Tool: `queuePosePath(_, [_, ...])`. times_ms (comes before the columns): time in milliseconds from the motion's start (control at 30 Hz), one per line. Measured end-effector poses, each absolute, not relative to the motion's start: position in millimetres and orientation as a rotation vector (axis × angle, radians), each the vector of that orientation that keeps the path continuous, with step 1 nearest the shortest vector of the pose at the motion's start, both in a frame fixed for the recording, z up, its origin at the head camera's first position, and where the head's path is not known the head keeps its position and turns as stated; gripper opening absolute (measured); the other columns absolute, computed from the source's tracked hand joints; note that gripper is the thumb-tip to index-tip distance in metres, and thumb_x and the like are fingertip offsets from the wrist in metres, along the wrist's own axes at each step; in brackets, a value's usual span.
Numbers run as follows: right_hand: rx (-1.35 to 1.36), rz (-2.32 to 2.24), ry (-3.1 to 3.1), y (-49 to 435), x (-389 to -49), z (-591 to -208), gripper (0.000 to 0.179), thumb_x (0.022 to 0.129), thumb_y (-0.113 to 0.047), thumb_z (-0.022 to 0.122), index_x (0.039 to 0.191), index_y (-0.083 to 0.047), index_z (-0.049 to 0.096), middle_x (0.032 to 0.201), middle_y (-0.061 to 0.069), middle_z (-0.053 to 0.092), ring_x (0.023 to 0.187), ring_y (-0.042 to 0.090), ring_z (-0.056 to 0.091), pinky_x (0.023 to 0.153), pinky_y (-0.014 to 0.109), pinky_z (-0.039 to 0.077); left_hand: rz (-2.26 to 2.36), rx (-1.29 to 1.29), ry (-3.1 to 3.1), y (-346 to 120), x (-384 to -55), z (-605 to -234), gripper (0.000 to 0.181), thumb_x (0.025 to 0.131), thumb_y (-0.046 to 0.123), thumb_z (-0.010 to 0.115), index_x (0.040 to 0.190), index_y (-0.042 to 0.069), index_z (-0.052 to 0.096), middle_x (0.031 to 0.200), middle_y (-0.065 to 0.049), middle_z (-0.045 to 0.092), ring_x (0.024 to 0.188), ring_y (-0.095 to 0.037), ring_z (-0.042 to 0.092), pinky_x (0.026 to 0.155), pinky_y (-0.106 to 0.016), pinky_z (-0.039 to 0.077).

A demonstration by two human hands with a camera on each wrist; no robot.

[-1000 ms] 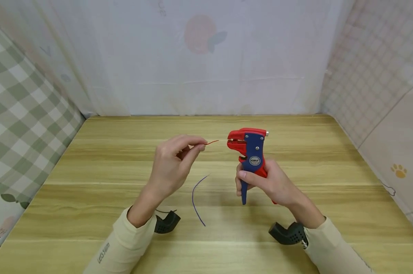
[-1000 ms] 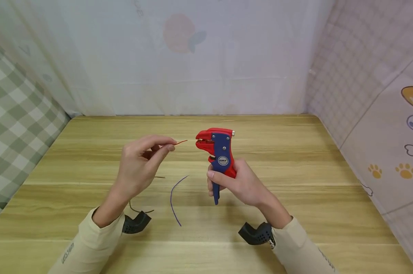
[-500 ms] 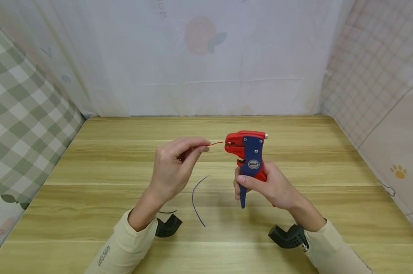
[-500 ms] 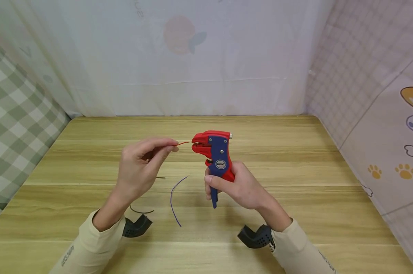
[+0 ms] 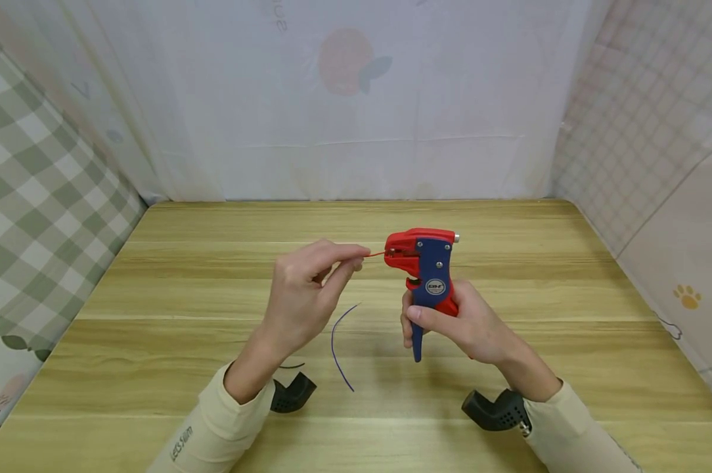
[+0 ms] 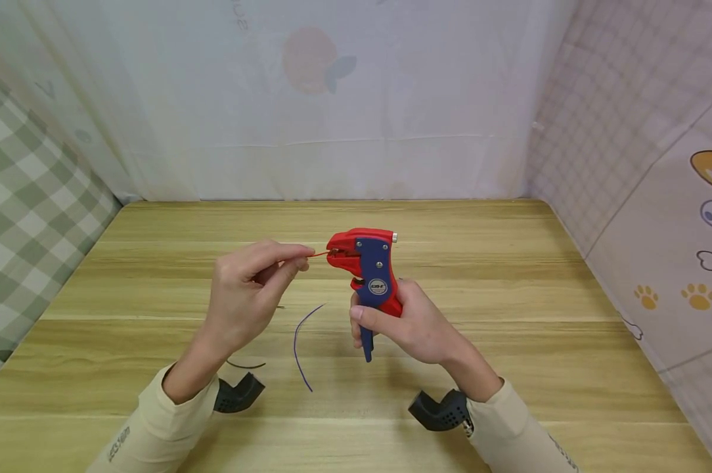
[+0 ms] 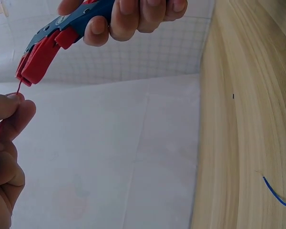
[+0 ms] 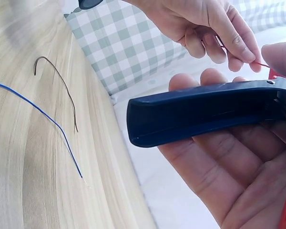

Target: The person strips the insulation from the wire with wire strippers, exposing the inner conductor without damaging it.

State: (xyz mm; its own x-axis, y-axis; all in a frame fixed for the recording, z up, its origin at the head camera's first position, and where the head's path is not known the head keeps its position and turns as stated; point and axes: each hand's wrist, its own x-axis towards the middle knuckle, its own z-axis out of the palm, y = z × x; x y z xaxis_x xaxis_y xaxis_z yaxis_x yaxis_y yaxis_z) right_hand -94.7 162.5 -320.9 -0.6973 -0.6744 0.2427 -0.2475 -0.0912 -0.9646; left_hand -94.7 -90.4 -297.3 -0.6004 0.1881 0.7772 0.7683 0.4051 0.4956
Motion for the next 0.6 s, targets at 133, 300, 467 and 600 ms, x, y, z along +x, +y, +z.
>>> queuePosePath(133, [-1.011, -1.838, 1.875, 162.5, -94.5, -320.9, 0.009, 0.106, 0.003, 0.05, 0.106, 0.004, 0.059, 0.085, 0.011, 0.067, 0.073, 0.027, 0.071, 0.075, 0.041, 0.064, -1.179, -0.804, -2.043, -89.1, -93.5, -297.7, 0.01, 0.092, 0.0, 0.078, 0.102, 0.002, 0.082, 0.088, -0.008, 0.079, 0.061, -0.01, 0.048, 0.055, -0.022, 0.036])
queuePosePath(300, [-0.986, -1.825, 1.891, 162.5, -93.8, -320.8, 0.009, 0.106, 0.002, 0.051, 0.107, 0.005, 0.06, 0.085, 0.012, 0.068, 0.073, 0.027, 0.071, 0.075, 0.04, 0.064, -1.175, -0.788, -2.063, -87.5, -91.8, -298.1, 0.009, 0.092, 0.001, 0.078, 0.101, 0.002, 0.081, 0.091, -0.008, 0.08, 0.064, -0.011, 0.051, 0.056, -0.024, 0.039])
queuePosePath(467, [-0.973, -1.811, 1.912, 162.7, -92.7, -320.1, 0.011, 0.106, 0.002, 0.051, 0.11, 0.004, 0.061, 0.085, 0.012, 0.068, 0.073, 0.027, 0.071, 0.075, 0.04, 0.063, -1.176, -0.78, -2.084, -86.7, -91.3, -298.7, 0.009, 0.093, 0.001, 0.078, 0.102, 0.002, 0.08, 0.092, -0.008, 0.08, 0.065, -0.011, 0.052, 0.057, -0.025, 0.039])
queuePosePath(600, [-0.999, -1.811, 1.906, 162.3, -92.8, -319.8, 0.011, 0.106, 0.002, 0.05, 0.109, 0.005, 0.061, 0.083, 0.012, 0.068, 0.072, 0.027, 0.071, 0.074, 0.039, 0.063, -1.172, -0.784, -2.093, -87.2, -91.5, -299.1, 0.009, 0.094, 0.002, 0.077, 0.102, 0.002, 0.081, 0.093, -0.008, 0.08, 0.064, -0.011, 0.051, 0.057, -0.025, 0.039])
